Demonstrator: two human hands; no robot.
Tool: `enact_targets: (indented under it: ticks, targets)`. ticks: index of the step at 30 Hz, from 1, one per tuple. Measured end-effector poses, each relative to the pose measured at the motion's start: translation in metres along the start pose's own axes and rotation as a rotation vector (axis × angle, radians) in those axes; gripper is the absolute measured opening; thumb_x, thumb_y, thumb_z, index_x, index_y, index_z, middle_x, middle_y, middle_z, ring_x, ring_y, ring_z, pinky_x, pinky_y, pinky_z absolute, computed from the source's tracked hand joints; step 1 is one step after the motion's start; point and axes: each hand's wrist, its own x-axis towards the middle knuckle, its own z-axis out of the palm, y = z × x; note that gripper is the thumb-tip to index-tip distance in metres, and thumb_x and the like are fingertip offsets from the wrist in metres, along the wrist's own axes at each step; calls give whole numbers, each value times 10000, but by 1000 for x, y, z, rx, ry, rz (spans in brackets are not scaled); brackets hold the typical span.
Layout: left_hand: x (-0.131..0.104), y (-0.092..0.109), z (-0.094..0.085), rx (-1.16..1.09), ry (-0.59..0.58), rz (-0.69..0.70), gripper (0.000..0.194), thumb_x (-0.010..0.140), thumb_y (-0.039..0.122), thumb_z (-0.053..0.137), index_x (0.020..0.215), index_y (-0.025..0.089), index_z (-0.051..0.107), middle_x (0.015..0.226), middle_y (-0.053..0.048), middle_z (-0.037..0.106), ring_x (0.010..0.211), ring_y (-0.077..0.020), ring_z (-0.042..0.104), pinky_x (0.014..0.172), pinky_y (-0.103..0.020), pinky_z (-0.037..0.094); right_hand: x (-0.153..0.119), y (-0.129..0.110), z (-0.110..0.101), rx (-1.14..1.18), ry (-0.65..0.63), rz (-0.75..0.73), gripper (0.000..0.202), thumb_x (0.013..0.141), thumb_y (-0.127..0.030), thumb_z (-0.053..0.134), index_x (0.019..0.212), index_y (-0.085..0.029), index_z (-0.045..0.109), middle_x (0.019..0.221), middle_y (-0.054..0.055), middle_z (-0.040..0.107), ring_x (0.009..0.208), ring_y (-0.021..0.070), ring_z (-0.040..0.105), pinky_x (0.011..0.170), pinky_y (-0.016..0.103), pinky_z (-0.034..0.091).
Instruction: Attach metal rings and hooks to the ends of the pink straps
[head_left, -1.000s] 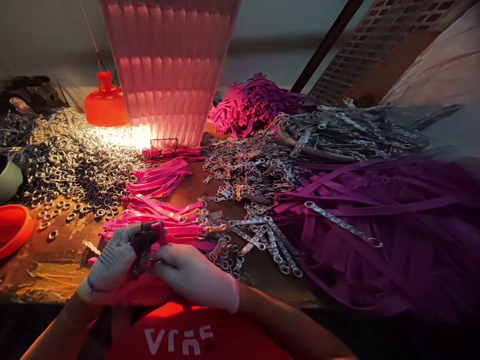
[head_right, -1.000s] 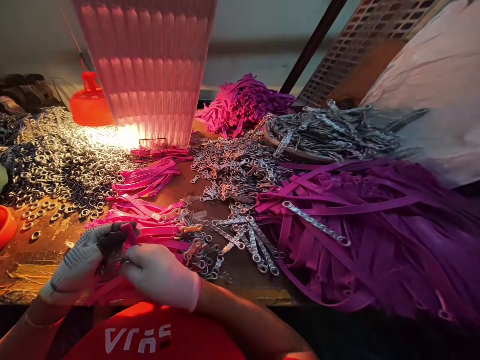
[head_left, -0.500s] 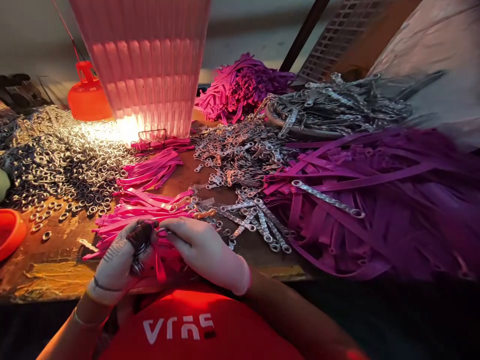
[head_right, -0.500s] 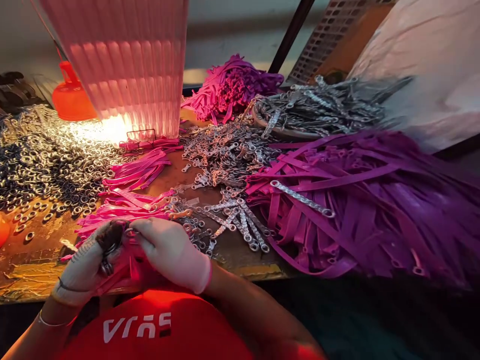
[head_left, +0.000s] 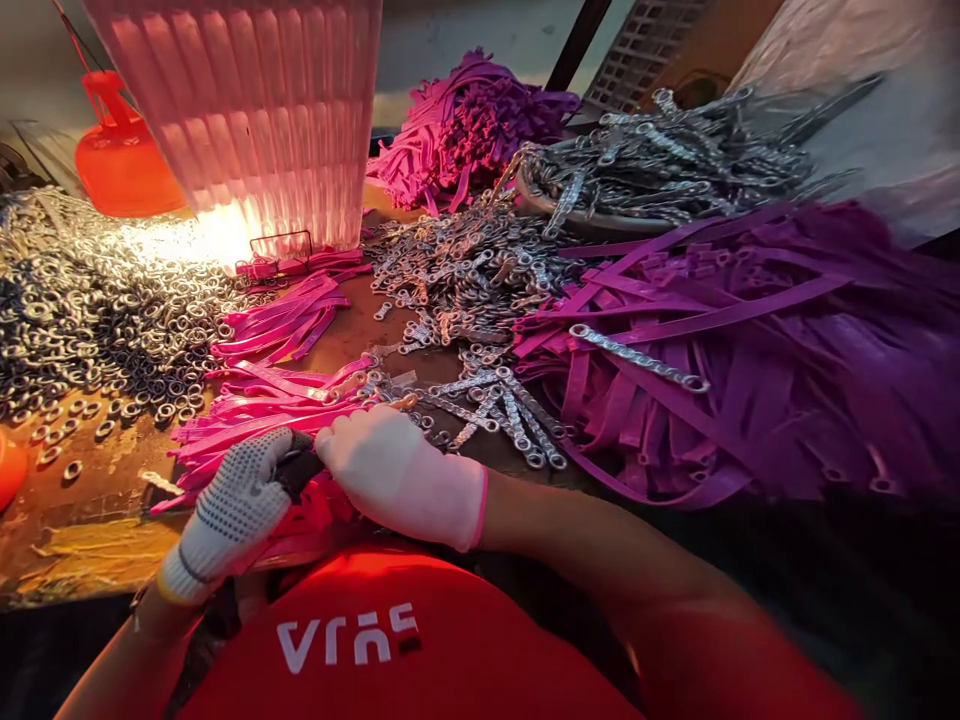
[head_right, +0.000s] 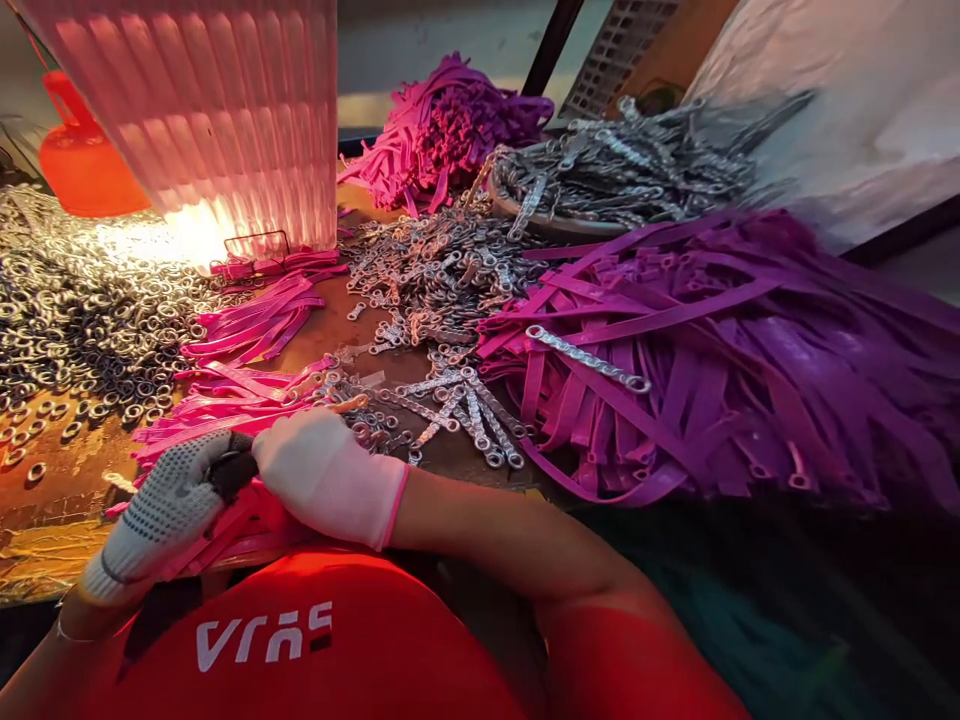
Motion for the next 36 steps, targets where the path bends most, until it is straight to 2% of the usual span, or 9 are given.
enact_targets:
  ticks: [8, 14, 17, 20, 22, 26, 28, 31, 36]
  targets:
    - [12, -5, 5, 48, -179, 73, 266, 881, 219, 508, 1033, 160, 718, 1020, -73, 751, 951, -238, 672, 870, -342, 514, 3, 14, 18, 113, 94, 103, 195, 991, -183, 461, 1013, -154, 653, 926, 94, 717, 830, 219, 663, 658, 297, 362]
    - [10, -13, 8, -316, -115, -134, 250, 893, 383, 584, 890, 154, 684, 848, -40, 712, 774, -177, 625, 707, -267, 499, 7, 15, 19, 221, 112, 145, 221, 1027, -277, 481, 986, -175, 672, 923, 50, 737, 842, 180, 667, 670, 284, 329]
    - [5, -12, 13, -561, -196, -285, 268, 886, 408, 617, 778, 163, 598, 648, 14, 578, 536, -102, 462, 492, -212, 363, 7, 15, 12, 175, 31, 83, 193, 1001, -249, 515, 937, -170, 679, 880, 51, 743, 775, 180, 664, 617, 293, 289]
    - [2, -10, 16, -760, -223, -395, 277, 871, 411, 626, 754, 174, 543, 587, 44, 487, 471, -78, 349, 438, -209, 268, 10, 13, 5, 136, -32, 56, 166, 977, -189, 525, 963, -157, 688, 895, 69, 748, 761, 188, 665, 596, 296, 267]
    - [3, -9, 16, -732, -227, -350, 218, 856, 355, 630, 757, 173, 562, 602, 35, 511, 512, -95, 410, 486, -215, 338, 14, 11, 3, 154, -47, 57, 166, 967, -144, 525, 994, -147, 689, 920, 75, 749, 788, 186, 667, 611, 286, 286]
    - [6, -11, 15, -397, -173, -111, 89, 794, 196, 621, 715, 157, 634, 724, -21, 638, 778, -183, 599, 736, -262, 475, 22, 8, 14, 305, 38, 49, 156, 990, -153, 528, 1005, -145, 683, 942, 58, 739, 825, 163, 654, 692, 253, 367]
    - [6, -14, 17, -402, -153, -119, 106, 818, 223, 608, 748, 155, 649, 724, -22, 637, 731, -172, 584, 673, -249, 465, 23, 8, 24, 386, 137, 64, 165, 1015, -176, 511, 1057, -150, 669, 981, 53, 733, 871, 153, 651, 753, 239, 399]
    - [1, -20, 22, -630, -205, -236, 193, 897, 330, 568, 821, 164, 628, 595, 28, 529, 511, -101, 426, 472, -208, 342, 21, 8, 31, 353, 224, 102, 194, 1018, -218, 532, 1173, -143, 621, 1055, 81, 715, 955, 179, 645, 801, 258, 416]
    - [-6, -24, 28, -624, -233, -249, 258, 912, 386, 591, 796, 157, 622, 562, 32, 538, 477, -88, 421, 452, -201, 330, 10, 12, 16, 90, 40, 12, 282, 1006, -328, 550, 1232, -163, 583, 915, 64, 711, 818, 215, 654, 658, 288, 359]
